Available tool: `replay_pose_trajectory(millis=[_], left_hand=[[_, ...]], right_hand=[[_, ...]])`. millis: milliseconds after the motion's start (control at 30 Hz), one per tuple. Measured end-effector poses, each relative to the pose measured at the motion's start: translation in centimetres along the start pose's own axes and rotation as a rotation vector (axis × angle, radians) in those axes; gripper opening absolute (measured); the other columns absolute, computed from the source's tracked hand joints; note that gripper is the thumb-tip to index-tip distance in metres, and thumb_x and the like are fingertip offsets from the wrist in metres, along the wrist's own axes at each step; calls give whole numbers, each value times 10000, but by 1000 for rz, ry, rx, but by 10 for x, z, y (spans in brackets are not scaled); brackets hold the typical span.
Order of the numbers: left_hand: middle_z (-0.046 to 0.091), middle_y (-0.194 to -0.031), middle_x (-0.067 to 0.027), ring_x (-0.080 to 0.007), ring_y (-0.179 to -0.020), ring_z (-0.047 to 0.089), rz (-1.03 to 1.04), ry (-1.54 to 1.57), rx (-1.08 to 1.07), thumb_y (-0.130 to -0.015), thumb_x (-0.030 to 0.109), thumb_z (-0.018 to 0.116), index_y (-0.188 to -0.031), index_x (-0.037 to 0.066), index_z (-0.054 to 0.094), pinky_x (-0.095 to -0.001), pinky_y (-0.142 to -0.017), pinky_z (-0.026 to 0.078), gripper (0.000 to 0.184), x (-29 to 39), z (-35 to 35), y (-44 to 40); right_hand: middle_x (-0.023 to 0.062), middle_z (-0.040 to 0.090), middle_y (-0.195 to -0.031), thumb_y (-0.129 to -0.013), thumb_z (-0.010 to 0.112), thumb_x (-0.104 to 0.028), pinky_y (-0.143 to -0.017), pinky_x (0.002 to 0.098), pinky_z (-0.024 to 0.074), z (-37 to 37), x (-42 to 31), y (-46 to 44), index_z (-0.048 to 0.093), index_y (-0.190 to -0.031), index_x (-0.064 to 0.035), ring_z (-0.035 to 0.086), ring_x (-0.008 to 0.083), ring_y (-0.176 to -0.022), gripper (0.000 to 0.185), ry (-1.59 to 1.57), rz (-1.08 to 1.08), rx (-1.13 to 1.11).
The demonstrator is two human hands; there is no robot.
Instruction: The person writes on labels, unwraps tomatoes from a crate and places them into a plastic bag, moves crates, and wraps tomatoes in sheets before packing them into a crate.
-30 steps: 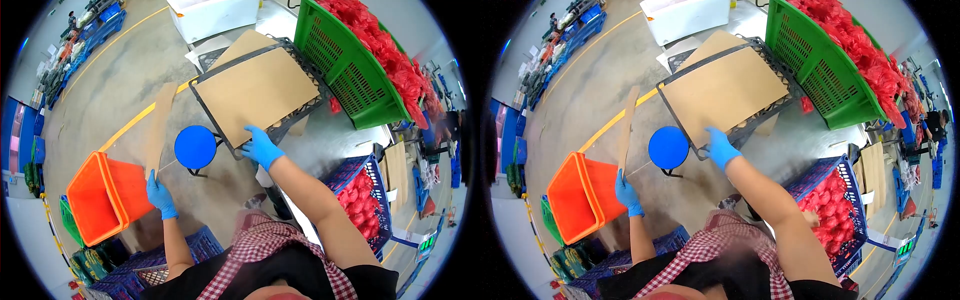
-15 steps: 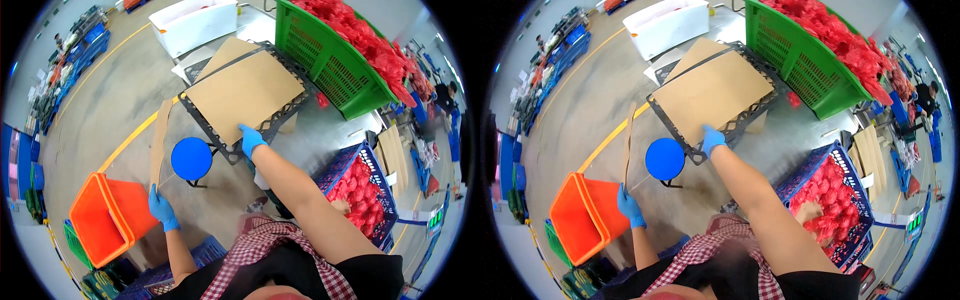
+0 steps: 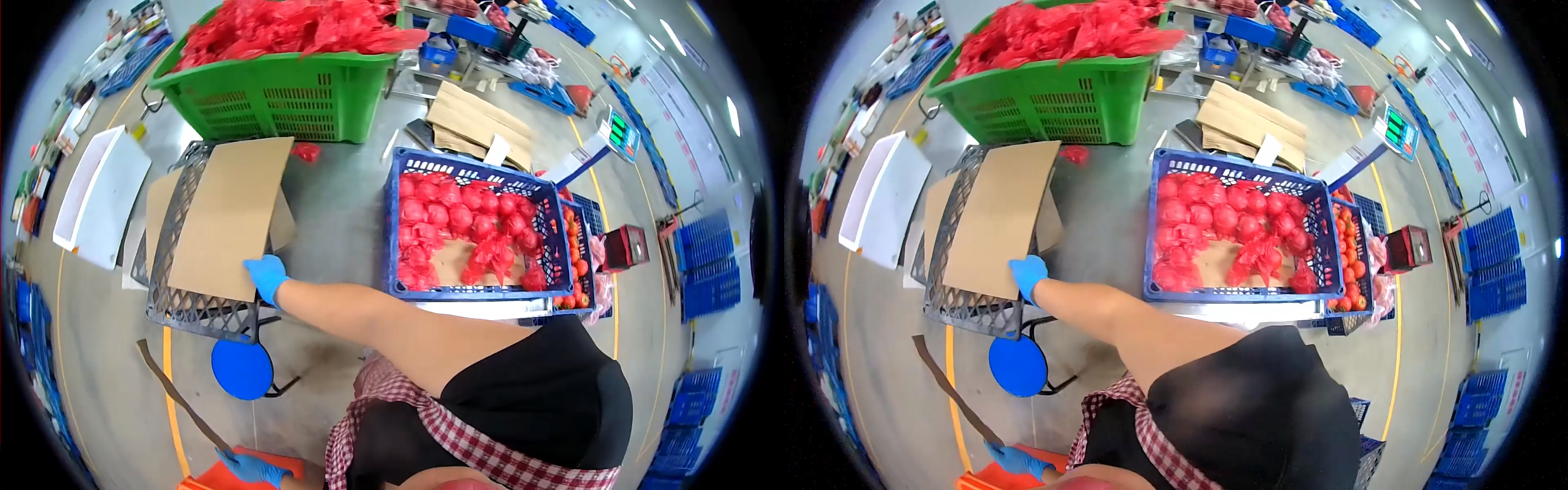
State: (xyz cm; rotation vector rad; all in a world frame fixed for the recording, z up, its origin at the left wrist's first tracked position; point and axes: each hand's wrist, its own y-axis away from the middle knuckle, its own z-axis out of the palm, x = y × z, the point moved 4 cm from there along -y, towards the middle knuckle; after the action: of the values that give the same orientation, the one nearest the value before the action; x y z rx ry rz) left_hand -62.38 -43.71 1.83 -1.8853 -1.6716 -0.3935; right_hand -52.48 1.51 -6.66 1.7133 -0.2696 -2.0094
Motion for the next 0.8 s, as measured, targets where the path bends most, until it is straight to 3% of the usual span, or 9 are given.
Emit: replay_pose_trajectory(millis=[67,133,200,233,300,333,433,533,800], left_hand=[[575,-1194,-138,-221,-1061,566,-21,-6,-12,-902,77,427,-1202,7,546,-297,-899,440,330,13,-1,-8],[576,-1194,-133,-219,-1057,569,-24,36,-11,-893,57,429,-1205,9,544,-300,-889,444,336,25,-8,-10],[589,-1177,-124,-222,-1028,583,26,163,61,-877,33,432,-1198,8,551,-308,-869,452,343,23,-1,-18],[617,-1126,-130,-214,-976,601,106,132,105,-876,40,446,-1184,30,570,-305,-835,460,333,14,4,-28],[643,-1052,-134,-213,-869,620,112,93,158,-896,92,495,-1159,64,596,-306,-744,475,284,45,-4,-28],[648,-1034,-135,-211,-830,623,155,100,191,-898,104,515,-1149,73,604,-305,-713,477,269,51,-2,-32],[654,-1006,-133,-209,-817,624,218,147,230,-894,96,535,-1130,61,610,-297,-695,477,251,68,-4,-40],[655,-996,-130,-204,-830,626,242,178,212,-892,89,536,-1124,52,610,-295,-702,478,246,92,0,-46],[645,-1039,-121,-187,-875,626,251,245,158,-898,113,532,-1111,48,615,-281,-742,480,238,111,27,-48]], right_hand=[[167,651,-919,-768,611,-160,-716,358,482,6,-21,2,623,-959,62,618,257,-812,293,-122,-44,36],[183,648,-900,-753,618,-158,-702,367,482,1,-56,19,624,-932,60,613,262,-810,282,-216,-65,-43],[161,638,-860,-726,590,-171,-663,406,473,-3,-83,6,607,-914,78,589,266,-760,313,186,-228,-49],[161,639,-836,-725,602,-180,-647,411,475,-3,-85,-3,616,-880,70,600,275,-755,294,-164,-268,-118],[153,639,-813,-698,634,-108,-669,373,494,-17,-130,5,629,-841,66,607,253,-722,225,-345,-218,-179],[149,625,-916,-691,639,-38,-765,365,507,-24,-156,15,591,-948,60,613,276,-818,280,-314,-102,-144],[136,612,-952,-705,621,-57,-798,367,485,-33,-191,25,551,-1024,57,597,273,-868,346,-457,14,-242],[149,608,-988,-729,604,-74,-807,370,479,-43,-223,49,535,-1057,59,594,273,-899,361,-375,23,-214],[150,606,-1048,-759,593,-63,-808,378,494,-82,-149,17,551,-1094,44,599,275,-921,354,-66,91,-165]])
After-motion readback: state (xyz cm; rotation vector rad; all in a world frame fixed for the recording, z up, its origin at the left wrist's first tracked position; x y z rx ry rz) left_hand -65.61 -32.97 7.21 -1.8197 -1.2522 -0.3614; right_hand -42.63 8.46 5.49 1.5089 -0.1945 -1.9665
